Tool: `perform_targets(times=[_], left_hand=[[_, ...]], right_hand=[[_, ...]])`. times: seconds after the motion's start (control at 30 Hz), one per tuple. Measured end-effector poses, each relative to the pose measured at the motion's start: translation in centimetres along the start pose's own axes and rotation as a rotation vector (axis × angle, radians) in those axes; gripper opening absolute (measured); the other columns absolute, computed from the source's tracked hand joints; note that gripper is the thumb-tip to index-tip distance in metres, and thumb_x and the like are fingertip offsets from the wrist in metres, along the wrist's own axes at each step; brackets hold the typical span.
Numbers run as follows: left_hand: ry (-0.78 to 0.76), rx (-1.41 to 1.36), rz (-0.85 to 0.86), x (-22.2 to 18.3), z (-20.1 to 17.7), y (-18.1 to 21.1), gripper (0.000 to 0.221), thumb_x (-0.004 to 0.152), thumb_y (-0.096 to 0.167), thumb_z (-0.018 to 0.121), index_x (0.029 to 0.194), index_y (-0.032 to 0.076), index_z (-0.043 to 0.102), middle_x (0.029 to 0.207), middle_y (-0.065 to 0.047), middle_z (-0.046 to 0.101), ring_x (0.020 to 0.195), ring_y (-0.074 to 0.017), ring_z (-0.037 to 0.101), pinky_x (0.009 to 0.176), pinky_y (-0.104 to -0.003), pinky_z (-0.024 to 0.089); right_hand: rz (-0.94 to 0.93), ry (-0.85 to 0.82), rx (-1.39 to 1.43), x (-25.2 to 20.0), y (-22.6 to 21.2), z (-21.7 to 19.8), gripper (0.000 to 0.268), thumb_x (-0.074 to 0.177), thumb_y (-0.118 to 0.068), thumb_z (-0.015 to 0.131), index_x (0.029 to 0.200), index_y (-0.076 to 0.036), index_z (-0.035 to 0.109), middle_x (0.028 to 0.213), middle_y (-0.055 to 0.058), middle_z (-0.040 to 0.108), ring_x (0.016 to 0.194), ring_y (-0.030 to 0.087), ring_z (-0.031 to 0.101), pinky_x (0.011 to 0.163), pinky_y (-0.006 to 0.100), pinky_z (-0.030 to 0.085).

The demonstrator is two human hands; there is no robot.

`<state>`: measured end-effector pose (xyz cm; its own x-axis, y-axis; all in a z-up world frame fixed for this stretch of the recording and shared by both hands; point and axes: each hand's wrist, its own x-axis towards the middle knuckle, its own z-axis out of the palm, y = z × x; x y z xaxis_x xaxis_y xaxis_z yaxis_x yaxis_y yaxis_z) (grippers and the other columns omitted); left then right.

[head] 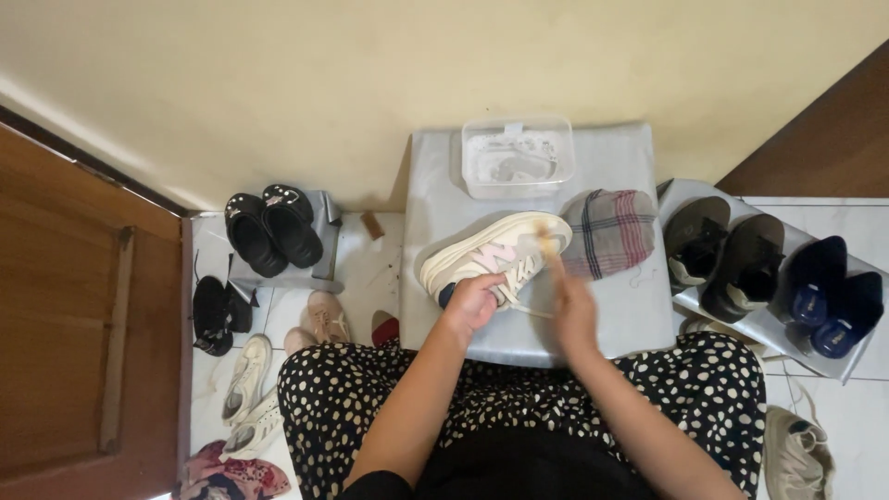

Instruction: A person is cleaning a white sneaker using a toothbrush and a cleaning solution in a container.

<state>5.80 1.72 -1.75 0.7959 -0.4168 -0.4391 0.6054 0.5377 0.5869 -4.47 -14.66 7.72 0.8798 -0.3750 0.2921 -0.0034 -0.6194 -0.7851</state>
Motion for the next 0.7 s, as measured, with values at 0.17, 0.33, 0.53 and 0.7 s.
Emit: perform_targets(times=[0.17, 0.33, 0.53, 0.7], left_hand=[[0.015, 0.01, -0.001, -1.9, 2.1, 1.3, 0.061, 0.091, 0.002, 0.071, 0.144, -0.013, 0.044, 0.149, -0.016, 0.041, 0.136, -0.0224, 0.045, 0.115, -0.046, 0.036], [-0.01, -0.013, 0.016, -1.6, 1.9, 1.4, 0.066, 0.092, 0.0, 0.069, 0.148, -0.014, 0.037, 0.157, -0.018, 0.034, 0.141, -0.0237, 0.039, 0.117, -0.049, 0.034], [-0.022, 0.009, -0.029, -2.6, 2.4, 1.3, 0.069, 0.092, 0.004, 0.07, 0.151, -0.008, 0.037, 0.157, -0.012, 0.035, 0.14, -0.0234, 0.043, 0.116, -0.046, 0.037], [-0.015, 0.031, -0.004, -2.7, 1.3, 0.7, 0.068, 0.093, 0.006, 0.071, 0.15, -0.01, 0.037, 0.159, -0.015, 0.034, 0.142, -0.0252, 0.042, 0.118, -0.049, 0.034]], right_hand=[[-0.045, -0.151, -0.048, -1.0, -0.9, 0.8, 0.057, 0.097, -0.003, 0.056, 0.148, -0.027, 0.056, 0.09, 0.01, 0.066, 0.093, 0.031, 0.069, 0.092, 0.038, 0.053], [0.164, 0.095, -0.045, 0.4, 7.1, 0.6, 0.063, 0.098, 0.0, 0.061, 0.151, -0.032, 0.054, 0.114, 0.012, 0.068, 0.118, 0.031, 0.065, 0.105, 0.041, 0.048], [0.479, -0.048, 0.051, 0.3, 6.8, -1.0, 0.048, 0.1, -0.014, 0.061, 0.143, -0.036, 0.061, 0.135, 0.008, 0.067, 0.13, 0.031, 0.058, 0.112, 0.042, 0.044], [0.368, 0.027, 0.255, -0.6, 5.2, -2.3, 0.052, 0.1, -0.002, 0.058, 0.144, -0.029, 0.061, 0.135, 0.016, 0.065, 0.13, 0.035, 0.057, 0.109, 0.045, 0.046]])
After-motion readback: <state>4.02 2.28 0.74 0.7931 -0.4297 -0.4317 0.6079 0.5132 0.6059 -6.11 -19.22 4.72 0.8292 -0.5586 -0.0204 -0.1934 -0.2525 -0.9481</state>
